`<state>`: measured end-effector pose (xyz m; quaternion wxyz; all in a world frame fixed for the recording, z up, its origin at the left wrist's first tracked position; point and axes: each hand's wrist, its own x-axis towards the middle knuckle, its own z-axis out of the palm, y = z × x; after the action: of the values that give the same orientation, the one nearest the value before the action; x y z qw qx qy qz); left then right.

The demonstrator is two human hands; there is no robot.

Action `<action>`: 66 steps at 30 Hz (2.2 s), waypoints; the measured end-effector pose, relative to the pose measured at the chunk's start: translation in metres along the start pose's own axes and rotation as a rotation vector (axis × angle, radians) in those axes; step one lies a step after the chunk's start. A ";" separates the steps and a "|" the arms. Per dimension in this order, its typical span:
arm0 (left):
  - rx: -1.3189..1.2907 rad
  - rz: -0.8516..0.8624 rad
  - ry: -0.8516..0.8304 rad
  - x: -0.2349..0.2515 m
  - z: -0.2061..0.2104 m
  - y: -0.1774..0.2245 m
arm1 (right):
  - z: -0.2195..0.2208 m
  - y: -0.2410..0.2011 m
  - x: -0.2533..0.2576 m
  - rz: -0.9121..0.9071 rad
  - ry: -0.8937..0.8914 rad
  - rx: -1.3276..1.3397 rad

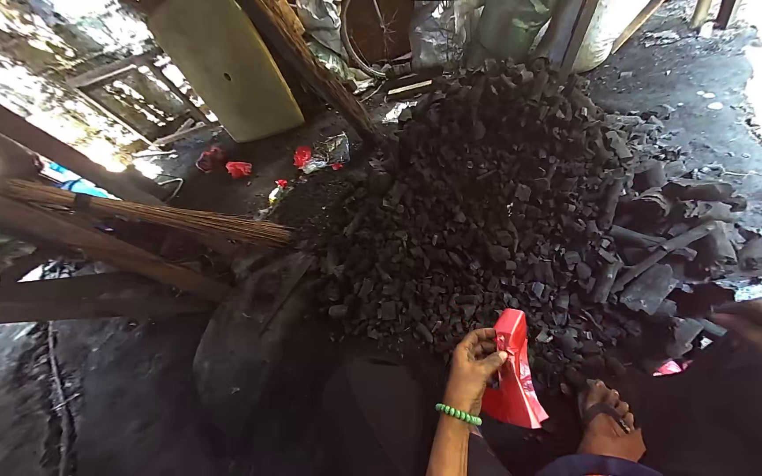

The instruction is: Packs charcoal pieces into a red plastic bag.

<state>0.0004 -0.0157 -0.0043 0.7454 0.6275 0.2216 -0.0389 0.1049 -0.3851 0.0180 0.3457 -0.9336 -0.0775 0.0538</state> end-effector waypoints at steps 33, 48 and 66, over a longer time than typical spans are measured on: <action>-0.112 0.029 0.100 0.002 -0.001 -0.018 | 0.184 -0.122 0.005 0.022 -0.602 0.723; -0.218 -0.116 0.110 -0.004 0.008 -0.010 | 0.182 -0.132 0.006 0.143 -0.763 1.120; -0.289 0.170 0.292 0.003 -0.028 0.035 | 0.155 -0.084 0.036 -0.114 -0.646 0.365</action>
<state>0.0067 0.0184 0.0231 0.7882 0.5296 0.2767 0.1476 0.1074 -0.2169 -0.0459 0.4667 -0.7856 -0.2236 0.3392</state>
